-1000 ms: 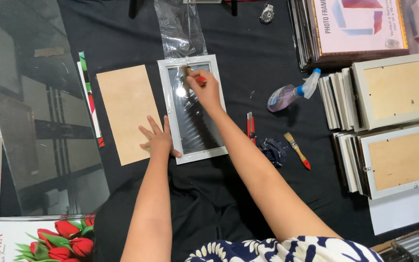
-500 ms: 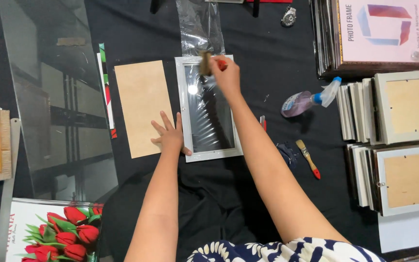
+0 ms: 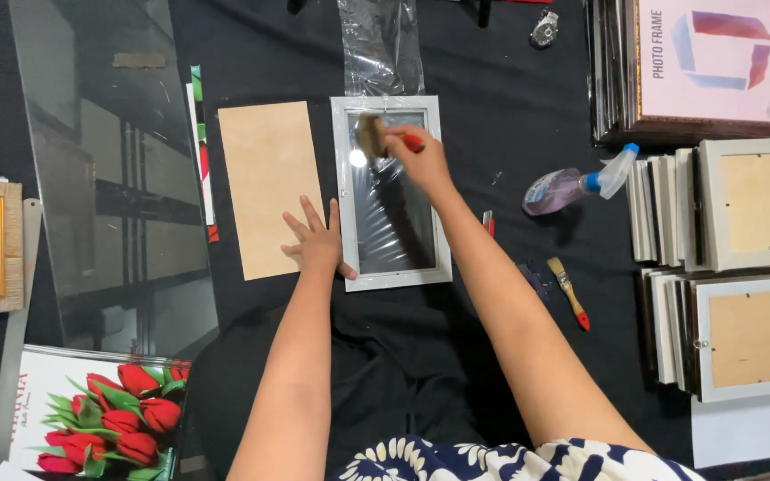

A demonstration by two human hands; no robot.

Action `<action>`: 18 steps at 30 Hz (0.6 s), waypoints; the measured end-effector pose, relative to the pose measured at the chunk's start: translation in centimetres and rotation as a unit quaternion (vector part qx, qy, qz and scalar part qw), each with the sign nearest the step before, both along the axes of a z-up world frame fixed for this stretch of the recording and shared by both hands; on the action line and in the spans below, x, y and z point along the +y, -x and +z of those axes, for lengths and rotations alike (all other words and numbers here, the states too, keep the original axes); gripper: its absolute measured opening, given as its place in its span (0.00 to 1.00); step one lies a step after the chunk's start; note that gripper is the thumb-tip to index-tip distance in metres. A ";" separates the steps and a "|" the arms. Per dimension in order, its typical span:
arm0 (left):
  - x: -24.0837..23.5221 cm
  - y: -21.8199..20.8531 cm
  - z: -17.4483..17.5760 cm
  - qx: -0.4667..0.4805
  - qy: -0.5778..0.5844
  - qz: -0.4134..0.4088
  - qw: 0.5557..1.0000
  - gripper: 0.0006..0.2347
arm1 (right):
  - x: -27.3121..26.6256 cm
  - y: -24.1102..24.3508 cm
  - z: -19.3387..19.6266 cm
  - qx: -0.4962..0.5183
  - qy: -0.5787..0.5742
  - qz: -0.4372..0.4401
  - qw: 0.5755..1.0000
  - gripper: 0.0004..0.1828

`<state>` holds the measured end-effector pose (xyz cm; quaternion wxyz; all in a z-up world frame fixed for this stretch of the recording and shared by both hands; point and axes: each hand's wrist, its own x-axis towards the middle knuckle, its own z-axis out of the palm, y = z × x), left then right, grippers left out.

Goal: The person removes the backboard and protective film from a photo frame, then uses a brush to wipe the glass surface. They handle the frame, backboard, and brush while working at a table with other frames and supplies nearby.

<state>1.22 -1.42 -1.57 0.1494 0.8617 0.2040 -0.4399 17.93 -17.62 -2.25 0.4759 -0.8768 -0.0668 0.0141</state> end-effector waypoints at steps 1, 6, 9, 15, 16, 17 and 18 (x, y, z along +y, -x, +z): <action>0.0 0.1 0.5 -0.003 0.002 0.001 1.000 0.70 | 1.0 1.5 -0.8 0.068 -0.062 0.041 0.995 0.12; 0.2 0.2 0.7 -0.010 0.006 -0.001 1.000 0.70 | -5.0 2.0 0.5 -0.102 0.125 -0.040 0.986 0.06; 0.4 0.3 0.4 -0.020 0.008 -0.004 1.000 0.70 | -4.0 6.4 2.2 -0.114 0.066 0.005 0.991 0.05; 0.6 0.8 0.0 -0.039 0.012 -0.007 0.999 0.70 | -6.6 10.9 2.4 -0.076 0.056 0.021 0.995 0.06; 0.6 0.7 0.2 -0.040 0.015 -0.005 0.999 0.69 | -7.5 11.2 3.6 -0.143 0.137 -0.048 0.979 0.05; 0.5 0.6 0.2 -0.043 0.016 -0.006 0.999 0.69 | -7.4 12.1 3.9 -0.145 0.137 -0.049 0.979 0.05; 0.5 0.7 0.2 -0.044 0.015 -0.006 0.999 0.69 | -7.2 13.1 4.0 -0.119 0.086 -0.021 0.989 0.05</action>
